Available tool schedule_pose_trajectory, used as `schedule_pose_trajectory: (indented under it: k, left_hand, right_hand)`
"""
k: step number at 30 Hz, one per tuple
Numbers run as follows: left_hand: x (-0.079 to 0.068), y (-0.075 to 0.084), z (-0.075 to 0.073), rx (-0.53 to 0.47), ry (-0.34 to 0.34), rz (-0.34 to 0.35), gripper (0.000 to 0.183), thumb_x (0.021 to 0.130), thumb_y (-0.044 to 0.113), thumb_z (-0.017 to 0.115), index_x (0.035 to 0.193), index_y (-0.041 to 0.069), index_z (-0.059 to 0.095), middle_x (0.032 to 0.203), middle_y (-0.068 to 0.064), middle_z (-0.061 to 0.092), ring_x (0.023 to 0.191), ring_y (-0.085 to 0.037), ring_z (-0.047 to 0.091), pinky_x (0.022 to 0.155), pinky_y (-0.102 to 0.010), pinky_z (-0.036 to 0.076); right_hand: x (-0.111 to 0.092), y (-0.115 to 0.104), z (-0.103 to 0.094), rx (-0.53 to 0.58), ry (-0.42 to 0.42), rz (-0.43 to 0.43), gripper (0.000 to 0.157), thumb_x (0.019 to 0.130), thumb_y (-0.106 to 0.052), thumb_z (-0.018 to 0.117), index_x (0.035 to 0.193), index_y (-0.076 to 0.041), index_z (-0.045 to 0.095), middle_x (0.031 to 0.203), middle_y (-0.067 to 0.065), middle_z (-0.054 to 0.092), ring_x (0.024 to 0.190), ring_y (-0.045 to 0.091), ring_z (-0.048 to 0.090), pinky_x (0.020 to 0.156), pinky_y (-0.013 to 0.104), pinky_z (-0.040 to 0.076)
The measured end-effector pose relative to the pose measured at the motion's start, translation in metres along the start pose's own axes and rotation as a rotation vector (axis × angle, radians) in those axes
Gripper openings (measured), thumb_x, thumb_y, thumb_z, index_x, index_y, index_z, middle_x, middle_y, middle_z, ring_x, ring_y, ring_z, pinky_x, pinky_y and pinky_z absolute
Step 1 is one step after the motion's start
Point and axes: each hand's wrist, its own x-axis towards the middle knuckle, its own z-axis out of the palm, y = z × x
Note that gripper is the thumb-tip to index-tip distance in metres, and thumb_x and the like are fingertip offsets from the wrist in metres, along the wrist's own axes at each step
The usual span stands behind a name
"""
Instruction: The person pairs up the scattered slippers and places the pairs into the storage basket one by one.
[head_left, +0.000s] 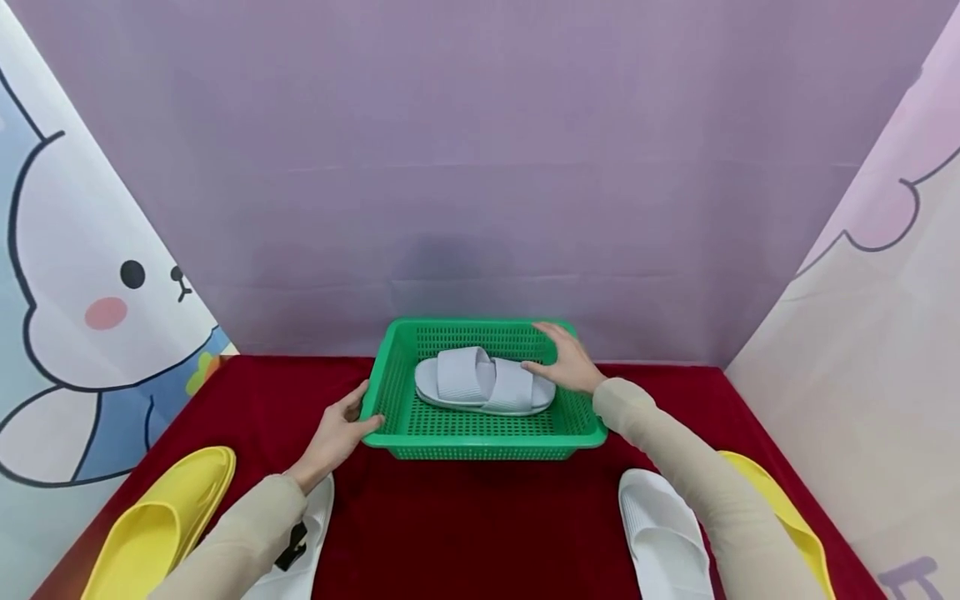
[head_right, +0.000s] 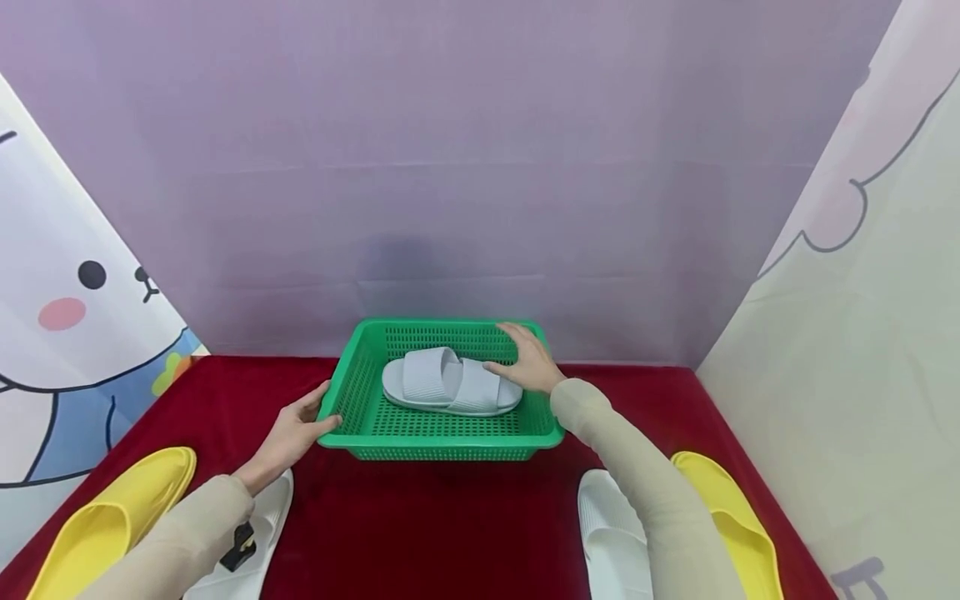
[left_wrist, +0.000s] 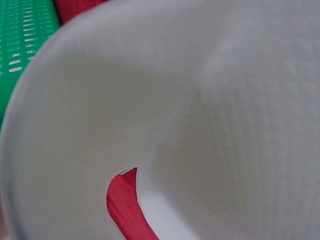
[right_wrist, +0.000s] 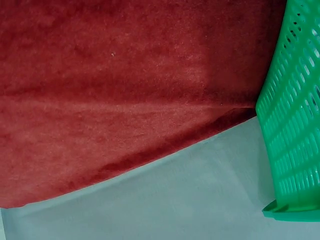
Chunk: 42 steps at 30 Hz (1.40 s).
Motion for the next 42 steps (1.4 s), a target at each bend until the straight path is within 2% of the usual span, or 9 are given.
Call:
schedule_pose_trajectory:
  k: [3,12,18,22,25,28,33,37,42]
  left_hand:
    - [0.000,0.000,0.001,0.005,0.002,0.002,0.071,0.091,0.019,0.056,0.147,0.012,0.014,0.140,-0.018,0.040,0.119,-0.030,0.049,0.089,-0.029,0.047]
    - [-0.005,-0.002,0.004,0.028,0.002,-0.001,0.069,0.092,0.016,0.054,0.147,0.011,0.013,0.140,-0.019,0.039,0.120,-0.031,0.048,0.091,-0.033,0.046]
    - [-0.004,0.002,0.002,0.081,-0.036,0.017,0.073,0.091,0.024,0.055,0.147,0.006,0.011,0.141,-0.022,0.037,0.122,-0.034,0.046,0.093,-0.042,0.046]
    - [-0.005,0.009,-0.004,0.112,-0.050,0.002,0.083,0.089,0.038,0.057,0.147,0.006,0.006,0.148,-0.021,0.024,0.130,-0.037,0.035,0.099,-0.048,0.040]
    - [-0.009,0.019,-0.010,0.127,-0.040,0.007,0.084,0.088,0.041,0.056,0.148,0.008,0.007,0.151,-0.020,0.015,0.135,-0.040,0.025,0.103,-0.052,0.033]
    - [-0.016,0.034,-0.020,0.149,-0.010,0.059,0.075,0.090,0.037,0.055,0.147,0.008,0.015,0.150,-0.021,0.018,0.136,-0.041,0.022,0.105,-0.053,0.030]
    - [-0.032,0.063,-0.043,0.226,0.055,0.208,0.055,0.094,0.028,0.049,0.141,0.005,0.033,0.143,-0.019,0.034,0.131,-0.037,0.033,0.105,-0.050,0.031]
    - [-0.050,0.081,-0.057,0.346,0.045,0.266,0.048,0.096,0.029,0.046,0.138,0.008,0.039,0.139,-0.014,0.040,0.127,-0.035,0.039,0.100,-0.051,0.036]
    - [-0.069,0.091,-0.062,0.533,0.012,0.345,0.042,0.092,0.022,0.054,0.132,0.011,0.047,0.131,-0.012,0.049,0.119,-0.034,0.046,0.092,-0.054,0.043]
  right_hand:
    - [-0.001,0.001,0.000,-0.011,0.015,-0.006,0.090,0.073,-0.069,0.056,0.144,-0.021,0.030,0.148,0.008,0.028,0.135,0.032,0.026,0.101,0.060,0.030]
    - [-0.013,-0.002,0.000,-0.030,0.012,-0.057,0.077,0.077,-0.053,0.064,0.140,-0.018,0.037,0.144,0.006,0.035,0.132,0.032,0.032,0.098,0.058,0.035]
    - [-0.021,-0.007,-0.013,-0.018,-0.107,0.033,0.084,0.079,-0.052,0.063,0.146,-0.021,0.023,0.151,0.005,0.022,0.138,0.032,0.021,0.102,0.060,0.028]
    - [-0.027,-0.015,-0.027,-0.028,-0.171,0.057,0.086,0.080,-0.053,0.061,0.147,-0.018,0.021,0.152,0.008,0.018,0.139,0.033,0.018,0.104,0.059,0.026]
    - [-0.035,-0.024,-0.039,-0.051,-0.182,0.058,0.083,0.081,-0.055,0.059,0.146,-0.018,0.023,0.151,0.010,0.021,0.138,0.033,0.019,0.105,0.057,0.027]
    - [-0.046,-0.034,-0.053,-0.068,-0.190,0.037,0.077,0.084,-0.051,0.058,0.145,-0.015,0.028,0.150,0.012,0.025,0.138,0.033,0.021,0.105,0.056,0.027]
    - [-0.067,-0.046,-0.078,-0.100,-0.206,-0.004,0.067,0.085,-0.041,0.060,0.139,-0.008,0.038,0.143,0.014,0.037,0.134,0.033,0.030,0.104,0.054,0.031]
    - [-0.087,-0.052,-0.096,-0.139,-0.211,-0.031,0.059,0.085,-0.035,0.062,0.134,-0.005,0.046,0.134,0.014,0.049,0.127,0.032,0.041,0.101,0.052,0.036]
    - [-0.120,-0.058,-0.115,-0.206,-0.210,-0.052,0.051,0.085,-0.032,0.063,0.127,-0.004,0.054,0.124,0.012,0.058,0.118,0.031,0.051,0.095,0.050,0.043]
